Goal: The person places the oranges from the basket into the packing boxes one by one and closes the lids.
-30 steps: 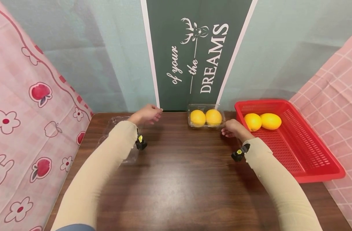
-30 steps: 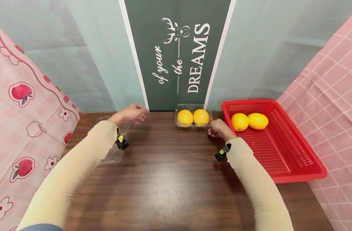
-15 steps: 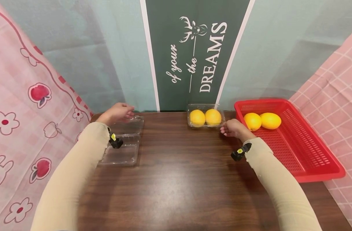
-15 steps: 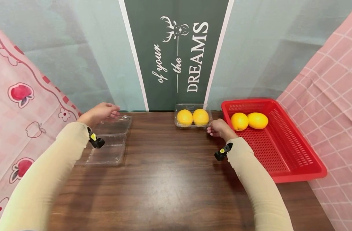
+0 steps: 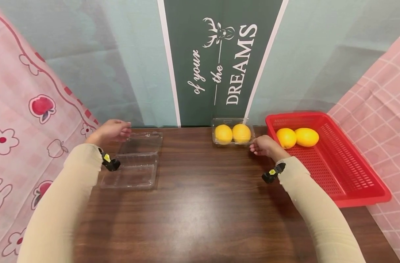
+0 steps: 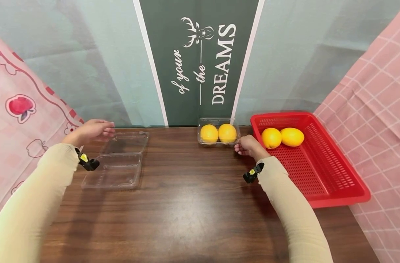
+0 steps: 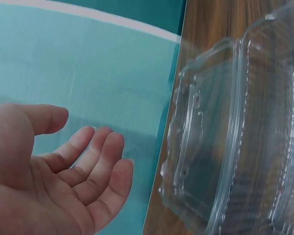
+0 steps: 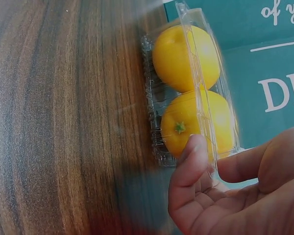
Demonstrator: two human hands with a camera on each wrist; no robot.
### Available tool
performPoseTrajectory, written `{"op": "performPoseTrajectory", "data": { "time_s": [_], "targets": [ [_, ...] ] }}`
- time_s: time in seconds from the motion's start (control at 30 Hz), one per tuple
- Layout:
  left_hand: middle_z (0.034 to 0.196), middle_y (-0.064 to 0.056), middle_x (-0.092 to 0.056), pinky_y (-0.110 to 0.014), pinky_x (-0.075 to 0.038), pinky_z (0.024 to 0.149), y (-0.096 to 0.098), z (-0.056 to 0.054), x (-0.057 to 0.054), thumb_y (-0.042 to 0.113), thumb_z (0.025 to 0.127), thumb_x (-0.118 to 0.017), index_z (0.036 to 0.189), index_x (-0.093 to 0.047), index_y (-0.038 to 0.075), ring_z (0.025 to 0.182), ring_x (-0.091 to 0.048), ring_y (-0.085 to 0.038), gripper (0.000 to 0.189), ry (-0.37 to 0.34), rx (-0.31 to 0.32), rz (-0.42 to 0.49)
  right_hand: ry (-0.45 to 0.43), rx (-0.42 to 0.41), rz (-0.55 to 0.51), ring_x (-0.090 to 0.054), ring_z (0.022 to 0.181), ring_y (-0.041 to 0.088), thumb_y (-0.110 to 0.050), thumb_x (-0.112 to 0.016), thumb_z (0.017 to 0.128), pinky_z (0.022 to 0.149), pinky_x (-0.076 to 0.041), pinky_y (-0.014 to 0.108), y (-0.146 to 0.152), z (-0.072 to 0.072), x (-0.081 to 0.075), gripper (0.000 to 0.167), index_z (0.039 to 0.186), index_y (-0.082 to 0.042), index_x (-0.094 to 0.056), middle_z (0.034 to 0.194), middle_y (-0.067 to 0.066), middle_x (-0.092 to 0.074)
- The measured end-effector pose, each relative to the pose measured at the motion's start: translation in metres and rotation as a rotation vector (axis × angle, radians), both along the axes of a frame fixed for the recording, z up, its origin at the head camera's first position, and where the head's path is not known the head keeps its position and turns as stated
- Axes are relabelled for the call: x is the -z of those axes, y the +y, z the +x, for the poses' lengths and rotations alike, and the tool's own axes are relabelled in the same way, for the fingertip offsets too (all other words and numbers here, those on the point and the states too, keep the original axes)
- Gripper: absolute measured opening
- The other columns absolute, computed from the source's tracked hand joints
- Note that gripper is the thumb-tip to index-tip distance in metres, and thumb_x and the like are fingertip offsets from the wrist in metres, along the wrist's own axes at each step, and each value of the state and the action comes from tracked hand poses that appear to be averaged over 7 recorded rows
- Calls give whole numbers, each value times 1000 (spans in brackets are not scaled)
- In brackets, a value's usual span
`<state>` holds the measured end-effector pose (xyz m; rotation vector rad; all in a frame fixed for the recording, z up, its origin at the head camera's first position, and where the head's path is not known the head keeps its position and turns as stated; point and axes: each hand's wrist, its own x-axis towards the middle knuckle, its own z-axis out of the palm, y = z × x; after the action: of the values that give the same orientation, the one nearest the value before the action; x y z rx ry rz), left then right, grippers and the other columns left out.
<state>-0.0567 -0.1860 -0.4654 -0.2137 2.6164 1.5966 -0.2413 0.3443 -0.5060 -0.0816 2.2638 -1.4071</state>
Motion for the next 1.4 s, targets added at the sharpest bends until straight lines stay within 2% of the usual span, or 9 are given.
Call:
{"op": "performPoseTrajectory", "data": {
  "time_s": [0.13, 0.23, 0.43, 0.6, 0.67, 0.77, 0.97, 1.13, 1.4],
  "targets": [
    [138, -35, -51, -37, -56, 100, -8, 6, -2, 30, 112, -35, 145, -27, -21, 88, -60, 4, 62, -16, -1, -54, -7, -14, -26, -61, 72, 13, -10, -35, 109, 72, -58, 22, 1, 0, 0, 27, 122, 10, -47, 78, 1, -62],
    [145, -40, -40, -47, -51, 106, -12, 11, -3, 30, 111, -34, 146, -26, -22, 96, -61, -4, 63, -35, -1, -76, -20, -19, -47, -61, 68, 10, -9, -33, 109, 69, -57, 21, 0, -1, 0, 26, 121, 10, -47, 77, 1, -63],
    [143, -43, -40, -45, -54, 103, -24, 20, -5, 28, 112, -33, 145, -26, -23, 122, -58, -34, 61, -53, 17, -138, -15, -6, -33, -60, 68, 11, -9, -34, 109, 72, -59, 23, 1, -1, 0, 28, 123, 11, -46, 78, 1, -62],
    [132, -43, -46, -33, -61, 90, -32, 30, -4, 23, 112, -34, 144, -23, -25, 104, -65, -21, 59, -87, 22, -133, -14, -8, -22, -61, 71, 12, -10, -35, 109, 75, -59, 24, 2, -2, 0, 28, 124, 10, -46, 81, 3, -63],
    [120, -34, -52, -34, -61, 88, -34, 33, -3, 21, 111, -35, 142, -24, -25, 95, -62, -12, 56, -107, 22, -118, -17, -7, -22, -61, 72, 13, -10, -35, 109, 75, -59, 23, 2, -2, 0, 27, 123, 10, -46, 81, 3, -64],
    [112, -18, -52, -40, -61, 90, -36, 37, 0, 17, 111, -37, 139, -30, -22, 95, -60, -16, 48, -133, 24, -108, -16, -6, -27, -61, 70, 12, -10, -35, 109, 73, -59, 23, 3, -2, 1, 26, 122, 10, -47, 79, 2, -63],
    [143, -46, -33, -53, -55, 99, -34, 43, 13, 10, 109, -36, 140, -30, -22, 132, -40, -58, 45, -235, 72, -149, -17, 1, -23, -61, 70, 12, -10, -35, 108, 74, -59, 23, 4, -2, -1, 27, 122, 10, -46, 78, 1, -63],
    [137, -46, -36, -54, -57, 95, -33, 49, 26, 13, 108, -45, 131, -31, -21, 132, -39, -59, 44, -307, 53, -143, -19, -3, 0, -62, 75, 15, -12, -36, 108, 77, -59, 24, 2, -2, -4, 29, 125, 10, -45, 80, 3, -62],
    [146, -46, -28, -56, -57, 94, -38, 59, 41, 18, 106, -52, 144, -18, -23, 136, -33, -60, 66, -404, 90, -102, -26, -12, 2, -61, 75, 15, -11, -37, 108, 76, -59, 24, -3, -3, -7, 27, 124, 9, -46, 81, 3, -62]
  ]
}}
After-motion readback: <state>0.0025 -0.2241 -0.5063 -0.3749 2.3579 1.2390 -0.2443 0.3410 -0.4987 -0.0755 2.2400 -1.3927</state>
